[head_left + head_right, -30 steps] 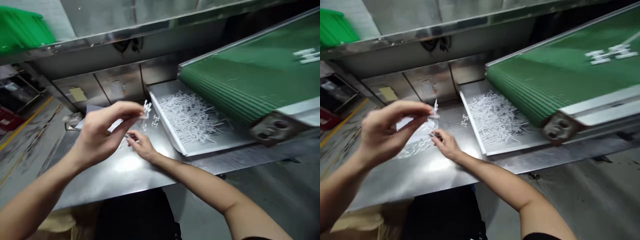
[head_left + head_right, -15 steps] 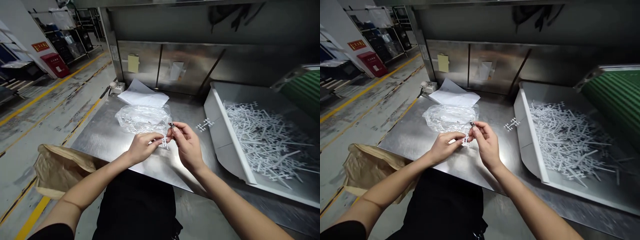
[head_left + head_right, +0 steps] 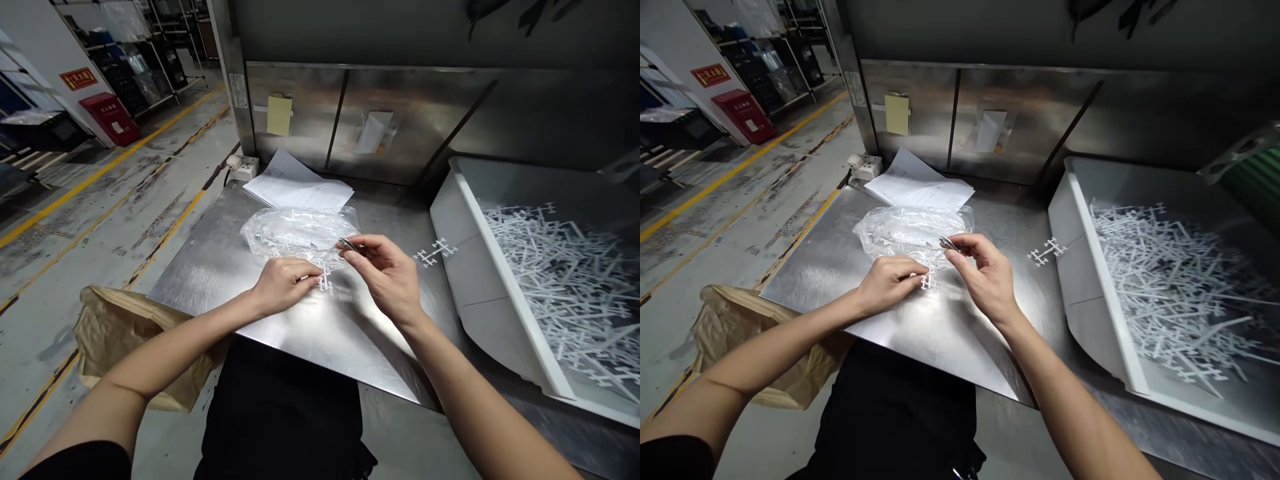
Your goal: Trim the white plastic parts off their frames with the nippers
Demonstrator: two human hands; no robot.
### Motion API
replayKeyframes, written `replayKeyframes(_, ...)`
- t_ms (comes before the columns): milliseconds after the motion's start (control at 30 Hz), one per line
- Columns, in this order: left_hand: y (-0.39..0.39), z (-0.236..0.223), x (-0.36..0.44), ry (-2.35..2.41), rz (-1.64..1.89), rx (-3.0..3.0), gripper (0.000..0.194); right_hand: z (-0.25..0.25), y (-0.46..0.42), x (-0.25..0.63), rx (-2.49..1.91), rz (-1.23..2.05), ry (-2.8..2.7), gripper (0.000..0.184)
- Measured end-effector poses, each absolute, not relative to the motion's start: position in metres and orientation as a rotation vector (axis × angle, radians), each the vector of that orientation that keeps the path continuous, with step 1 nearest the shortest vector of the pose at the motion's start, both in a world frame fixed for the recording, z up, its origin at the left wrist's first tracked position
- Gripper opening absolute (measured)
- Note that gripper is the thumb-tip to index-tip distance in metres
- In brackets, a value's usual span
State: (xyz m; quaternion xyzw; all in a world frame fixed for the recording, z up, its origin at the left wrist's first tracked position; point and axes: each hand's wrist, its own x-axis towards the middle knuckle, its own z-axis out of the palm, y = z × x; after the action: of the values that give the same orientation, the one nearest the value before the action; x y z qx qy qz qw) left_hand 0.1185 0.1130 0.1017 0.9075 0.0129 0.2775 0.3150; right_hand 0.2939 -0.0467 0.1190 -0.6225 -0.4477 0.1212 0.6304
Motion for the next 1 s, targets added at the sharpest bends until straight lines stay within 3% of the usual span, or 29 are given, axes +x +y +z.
replayKeyframes(200,0.113,0.088,0.140,-0.149,0.675,2.333,0.019,0.118,-0.064,0.300,-1.501,0.126,-1.058,0.012)
replayKeyframes(833,0.115,0.084,0.139,-0.106,0.733,2.369,0.019,0.103,-0.076,0.295,-1.641,0.517,-1.040,0.021)
replayKeyframes(1000,0.116,0.088,0.140,-0.130,0.853,2.312,0.011,0.092,-0.078,0.301,-1.613,0.599,-0.961,0.024)
